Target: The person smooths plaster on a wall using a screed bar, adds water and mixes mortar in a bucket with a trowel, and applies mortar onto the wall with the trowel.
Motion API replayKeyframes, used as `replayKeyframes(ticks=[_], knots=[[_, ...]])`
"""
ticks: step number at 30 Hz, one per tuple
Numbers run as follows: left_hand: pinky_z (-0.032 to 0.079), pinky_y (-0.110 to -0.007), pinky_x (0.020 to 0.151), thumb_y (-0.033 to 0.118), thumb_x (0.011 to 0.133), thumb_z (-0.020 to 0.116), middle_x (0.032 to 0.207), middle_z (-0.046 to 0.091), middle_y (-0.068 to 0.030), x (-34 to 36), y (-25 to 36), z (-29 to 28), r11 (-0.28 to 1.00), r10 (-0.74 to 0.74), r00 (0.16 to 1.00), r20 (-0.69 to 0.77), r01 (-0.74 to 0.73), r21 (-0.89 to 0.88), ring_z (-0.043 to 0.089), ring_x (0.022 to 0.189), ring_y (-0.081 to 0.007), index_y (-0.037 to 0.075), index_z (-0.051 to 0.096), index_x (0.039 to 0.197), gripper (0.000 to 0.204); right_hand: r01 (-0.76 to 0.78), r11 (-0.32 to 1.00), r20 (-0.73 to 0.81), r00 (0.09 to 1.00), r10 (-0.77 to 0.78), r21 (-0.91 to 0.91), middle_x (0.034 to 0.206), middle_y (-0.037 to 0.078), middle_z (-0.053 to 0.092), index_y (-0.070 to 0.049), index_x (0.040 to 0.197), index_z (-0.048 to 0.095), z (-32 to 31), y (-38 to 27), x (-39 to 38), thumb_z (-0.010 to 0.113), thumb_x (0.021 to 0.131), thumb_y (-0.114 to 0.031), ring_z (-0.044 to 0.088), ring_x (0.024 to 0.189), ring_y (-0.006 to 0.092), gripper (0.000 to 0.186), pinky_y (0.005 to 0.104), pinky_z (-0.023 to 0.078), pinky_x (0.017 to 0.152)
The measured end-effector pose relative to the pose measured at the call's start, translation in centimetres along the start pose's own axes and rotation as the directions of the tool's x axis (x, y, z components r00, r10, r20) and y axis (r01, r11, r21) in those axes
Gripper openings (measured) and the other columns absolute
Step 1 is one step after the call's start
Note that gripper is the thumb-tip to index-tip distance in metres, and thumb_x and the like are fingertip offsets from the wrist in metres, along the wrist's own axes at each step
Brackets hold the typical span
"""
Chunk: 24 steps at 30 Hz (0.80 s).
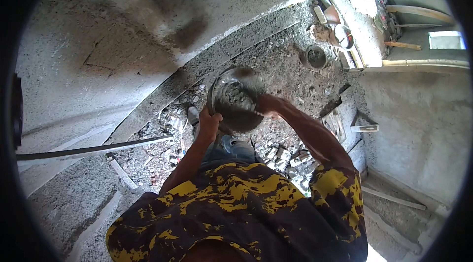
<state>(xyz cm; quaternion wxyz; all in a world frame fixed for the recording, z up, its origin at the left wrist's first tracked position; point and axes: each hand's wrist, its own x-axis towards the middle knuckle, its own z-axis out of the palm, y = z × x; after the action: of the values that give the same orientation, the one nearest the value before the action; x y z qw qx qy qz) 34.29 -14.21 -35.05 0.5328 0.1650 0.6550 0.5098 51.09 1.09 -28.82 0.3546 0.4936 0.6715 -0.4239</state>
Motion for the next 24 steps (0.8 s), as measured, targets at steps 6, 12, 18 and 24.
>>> replayKeyframes(ticks=[6,12,18,24], knots=[[0.044,-0.029,0.065,0.001,0.063,0.054,0.085,0.057,-0.0046,2.0,2.1,-6.3,0.99,-0.107,0.994,0.022,0.109,-0.092,0.053,0.073,-0.0161,0.0,0.055,0.105,0.042,-0.004,0.812,0.251,0.952,-0.176,0.583,0.067,0.006,0.055,-0.008,0.083,0.057,4.1,-4.1,1.4,0.05,0.089,-0.026,0.054,0.056,0.0165,0.02,0.0334,0.043,0.043],[0.04,-0.029,0.062,0.004,0.06,0.056,0.077,0.051,-0.0019,5.3,6.6,-10.4,0.996,-0.07,0.993,0.099,0.063,0.07,0.048,0.069,-0.0137,0.003,0.053,0.089,0.029,0.466,0.825,-0.452,0.69,-0.566,-0.321,0.066,0.016,0.061,-0.008,0.086,0.058,1.6,-6.2,1.6,0.049,0.084,-0.018,0.063,0.062,0.032,0.013,0.0395,0.05,0.052],[0.041,-0.026,0.068,0.002,0.06,0.052,0.082,0.055,-0.0007,9.3,5.6,-13.3,0.997,-0.048,0.97,0.24,0.061,-0.048,0.049,0.073,-0.0123,0.002,0.054,0.097,0.037,0.187,0.909,-0.371,0.868,-0.33,-0.373,0.073,0.016,0.063,-0.005,0.096,0.054,1.8,-14.5,1.2,0.053,0.084,-0.025,0.064,0.067,0.0323,0.023,0.0427,0.051,0.055],[0.035,-0.025,0.058,0.002,0.06,0.055,0.071,0.042,0.0027,7.8,6.3,-15.6,0.997,-0.076,0.977,0.199,0.072,0.027,0.04,0.063,-0.0086,0.007,0.048,0.084,0.026,-0.025,0.834,-0.448,0.852,-0.27,-0.551,0.081,0.014,0.063,-0.004,0.096,0.057,-1.6,-18.0,0.7,0.055,0.08,-0.02,0.065,0.072,0.0276,0.023,0.0388,0.053,0.059]])
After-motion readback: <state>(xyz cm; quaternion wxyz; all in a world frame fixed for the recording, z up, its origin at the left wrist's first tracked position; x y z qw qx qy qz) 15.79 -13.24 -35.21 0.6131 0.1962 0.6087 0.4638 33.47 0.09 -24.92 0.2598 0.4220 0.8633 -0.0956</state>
